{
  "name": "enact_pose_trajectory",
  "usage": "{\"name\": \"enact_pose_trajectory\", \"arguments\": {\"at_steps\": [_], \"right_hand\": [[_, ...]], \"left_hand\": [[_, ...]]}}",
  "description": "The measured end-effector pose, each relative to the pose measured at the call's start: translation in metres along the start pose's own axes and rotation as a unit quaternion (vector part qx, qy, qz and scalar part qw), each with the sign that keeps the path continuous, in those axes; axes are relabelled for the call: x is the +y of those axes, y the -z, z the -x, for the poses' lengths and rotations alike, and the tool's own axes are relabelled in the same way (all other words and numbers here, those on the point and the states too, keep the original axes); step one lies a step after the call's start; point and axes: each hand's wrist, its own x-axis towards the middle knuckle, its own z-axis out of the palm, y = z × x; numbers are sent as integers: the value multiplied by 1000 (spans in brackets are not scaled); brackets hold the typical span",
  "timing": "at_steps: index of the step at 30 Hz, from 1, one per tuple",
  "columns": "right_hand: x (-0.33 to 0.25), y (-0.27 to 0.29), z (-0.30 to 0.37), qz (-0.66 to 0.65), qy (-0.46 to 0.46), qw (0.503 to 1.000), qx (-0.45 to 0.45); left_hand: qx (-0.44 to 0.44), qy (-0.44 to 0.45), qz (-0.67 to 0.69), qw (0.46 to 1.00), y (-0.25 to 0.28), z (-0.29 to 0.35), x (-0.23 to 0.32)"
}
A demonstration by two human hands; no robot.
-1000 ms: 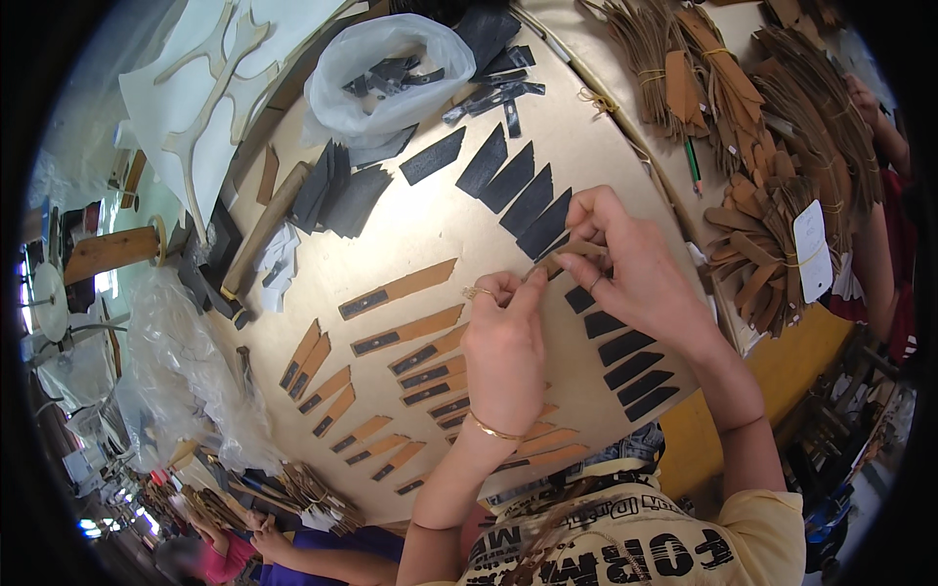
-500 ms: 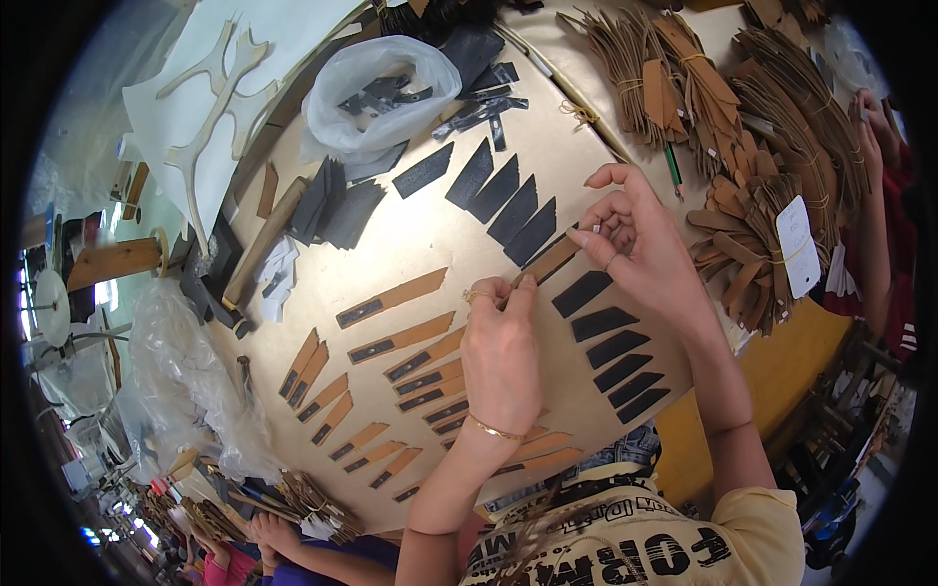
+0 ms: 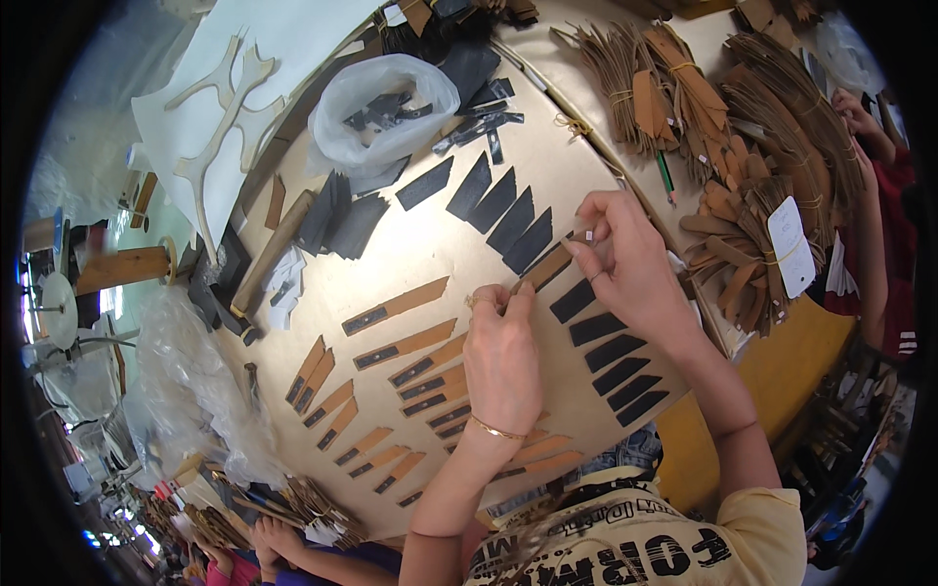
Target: The person arranges and aligns small leather pieces on a worktable, repeatedly picking up, positioning, and adjusting them. They handle both light and dark leather strips, organizing them into neat rows while occasionally shifting other items on the table.
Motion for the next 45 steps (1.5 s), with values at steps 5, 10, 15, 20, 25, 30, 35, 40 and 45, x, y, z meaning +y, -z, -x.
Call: {"name": "enact_pose_trajectory", "arguments": {"at_steps": [5,10,15,20,25,30,35,40,45], "right_hand": [[8,-6,10,137,112,981,78],[5,-1,26,241,255,932,88],[-14,-22,45,275,277,920,7],[-24,-30,45,228,217,949,24],[-32,-33,32,189,170,965,67],[-29,-21,20,100,66,992,50],[-21,-15,15,94,100,990,28],[-17,-17,14,92,109,990,16],[-14,-15,13,82,98,992,15]], "left_hand": [[1,-5,11,1000,2,-2,1],[-4,-16,56,998,4,-5,-7],[-36,-49,113,992,11,-12,-23],[-28,44,267,962,18,-11,-26],[1,25,376,926,19,-15,-21],[36,11,260,965,18,-7,-27],[92,-15,142,985,-3,-7,-22],[74,21,119,990,-11,-9,-19],[70,30,103,992,-8,-10,-18]]}}
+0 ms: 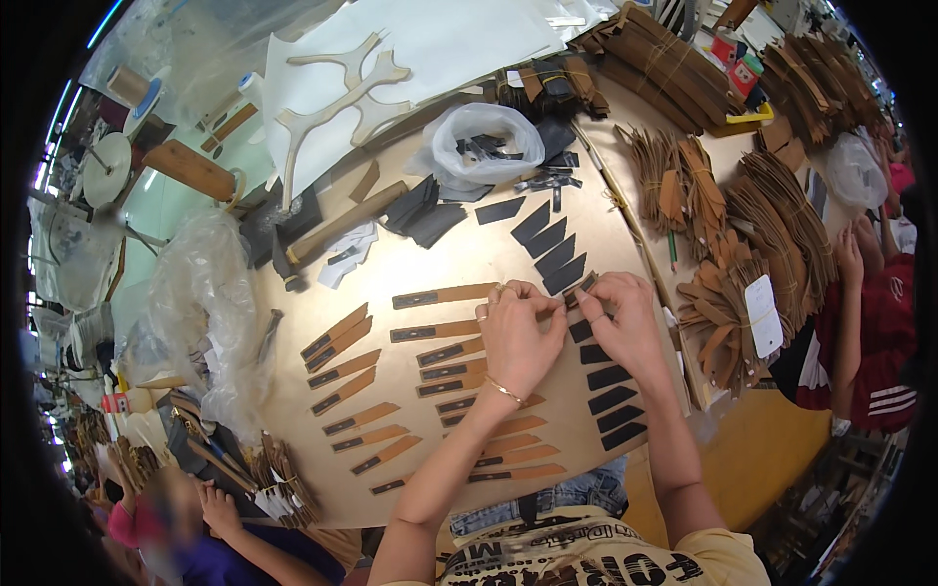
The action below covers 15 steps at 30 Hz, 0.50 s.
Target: The person arranges and aligns small leather pieces on a worktable, repeatedly picking up, positioning, and adjusting them. They handle both light and dark leather strips, organizing them into neat rows while occasionally shifting other items on the table.
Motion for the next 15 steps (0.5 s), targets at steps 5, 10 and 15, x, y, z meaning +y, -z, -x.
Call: {"name": "enact_pose_trajectory", "arguments": {"at_steps": [5,10,15], "right_hand": [[0,-5,0,8,-14,999,43],[-1,-8,1,15,9,999,47],[1,-7,0,-10,-41,999,22]], "left_hand": [[62,-22,-101,993,-2,7,11],[132,-45,-127,982,22,8,-6],[260,23,-224,939,112,-17,-94]]}}
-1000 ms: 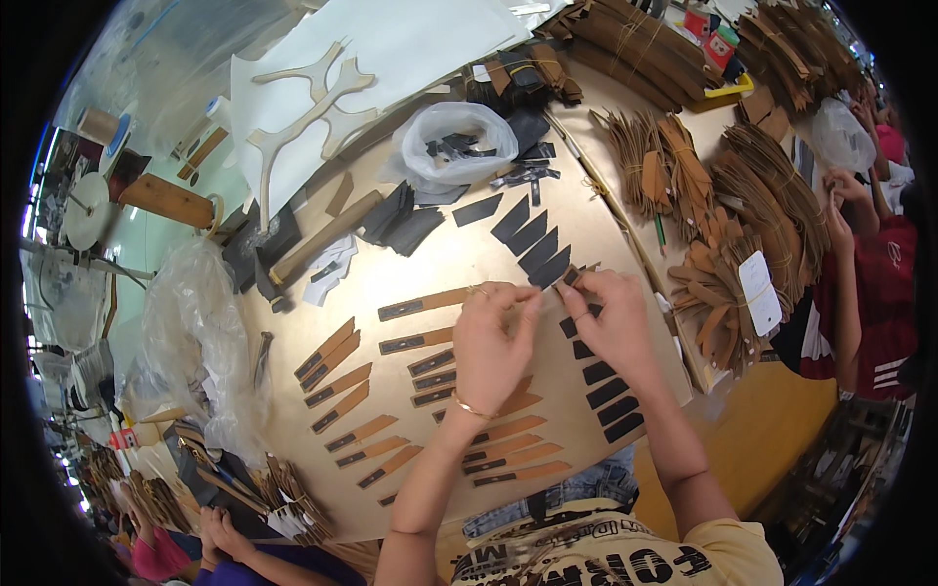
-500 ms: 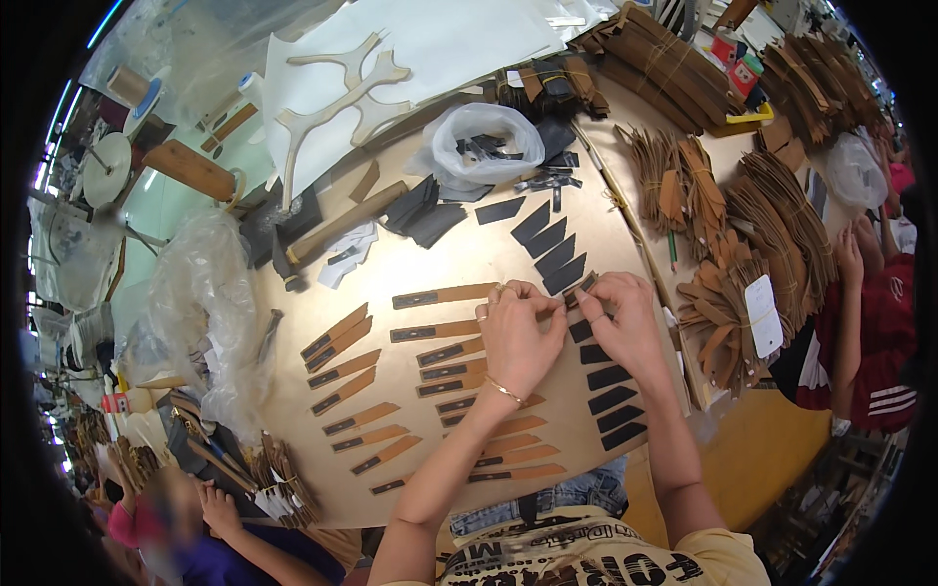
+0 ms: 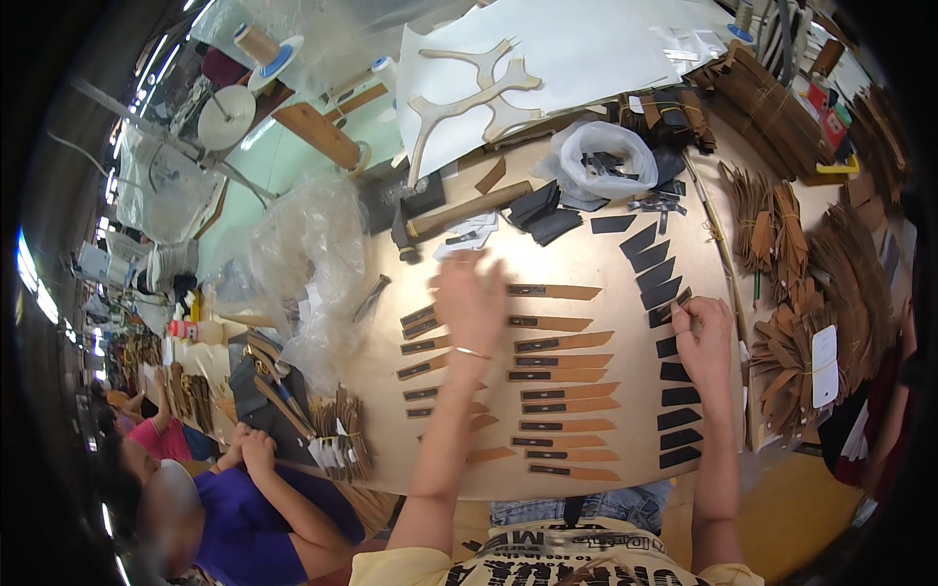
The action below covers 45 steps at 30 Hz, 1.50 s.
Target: The person arranges and aligns small leather pieces on a worktable, repeatedly picking up, positioning, and adjusting them. They handle both light and dark leather strips, organizing them into neat rows while occasionally shifting other items on the table.
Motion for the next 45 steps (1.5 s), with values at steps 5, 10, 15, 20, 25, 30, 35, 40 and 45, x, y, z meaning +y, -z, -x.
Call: {"name": "enact_pose_trajectory", "arguments": {"at_steps": [5,10,15,20,25,30,35,40,45], "right_hand": [[-4,0,1,-6,7,1000,-6],[-5,-2,-1,-1,4,1000,1],[-5,0,-1,1,8,1000,-2],[-7,9,-3,-5,3,998,-67],[-3,9,-1,-7,11,998,-63],[5,3,0,-32,14,999,-27],[7,4,-1,-27,8,998,-54],[6,6,-1,-28,13,998,-52],[6,13,2,-10,35,995,-98]], "left_hand": [[-98,-53,-76,991,11,-23,-73],[-73,-132,-116,982,9,-27,-83],[-6,-141,-60,988,25,-25,-61],[20,-234,114,965,32,12,16],[-6,-350,67,934,-18,45,97],[-28,-420,-40,906,-37,75,114],[-63,-410,-133,900,-42,91,114],[-75,-396,-156,902,-45,94,123],[-98,-386,-126,909,-44,96,126]]}}
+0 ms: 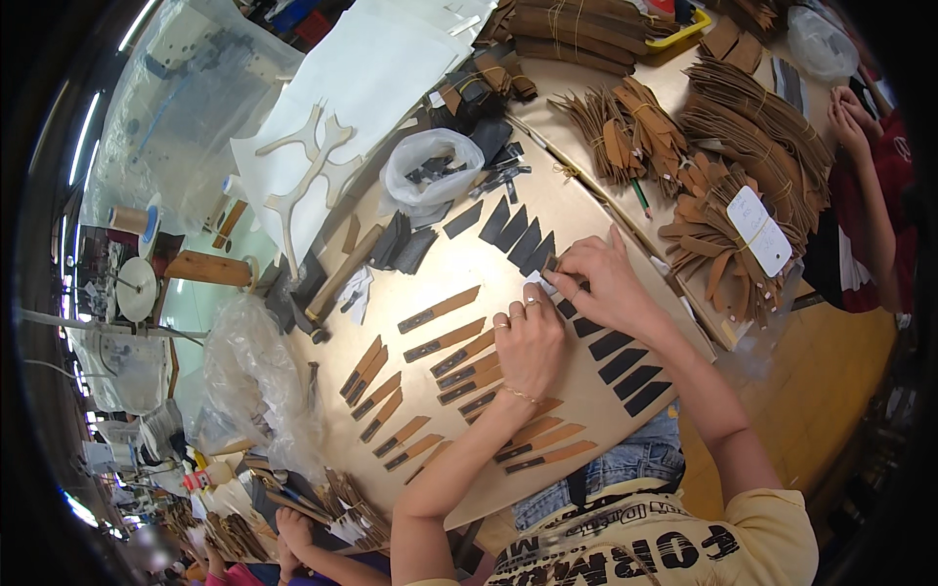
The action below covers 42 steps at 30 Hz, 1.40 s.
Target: The person arranges and aligns small leather pieces on a worktable, repeatedly picking up, positioning, and adjusting them. They handle both light and dark leather strips, organizing them into neat rows while occasionally shifting other items on the table.
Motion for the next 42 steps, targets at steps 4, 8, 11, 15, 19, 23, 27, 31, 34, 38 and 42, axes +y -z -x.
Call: {"name": "enact_pose_trajectory", "arguments": {"at_steps": [4,8,11,15,19,23,27,31,34,38,42], "right_hand": [[-2,1,8,56,66,996,-31],[-4,-7,17,159,122,979,-21],[-8,-16,20,245,144,959,-15],[-18,-24,21,324,149,934,-29],[-12,-8,9,259,147,955,-18],[10,16,0,72,47,992,92],[21,16,-1,5,-68,993,93],[17,3,-5,4,-67,994,85],[8,0,-6,-111,-83,988,63],[-14,14,7,-161,40,986,6],[-40,29,29,-229,50,972,-25]], "left_hand": [[-13,5,118,993,2,2,-14],[-23,43,287,957,10,4,-37],[35,93,315,944,20,9,-53],[19,80,240,967,23,13,-54],[-11,45,180,982,8,7,-42],[-19,76,249,965,3,4,-46],[-11,102,293,951,1,3,-45],[-12,102,296,950,-1,2,-46],[47,134,312,939,1,-1,-44],[132,145,418,887,18,-8,-42],[31,74,557,827,52,15,-62]]}}
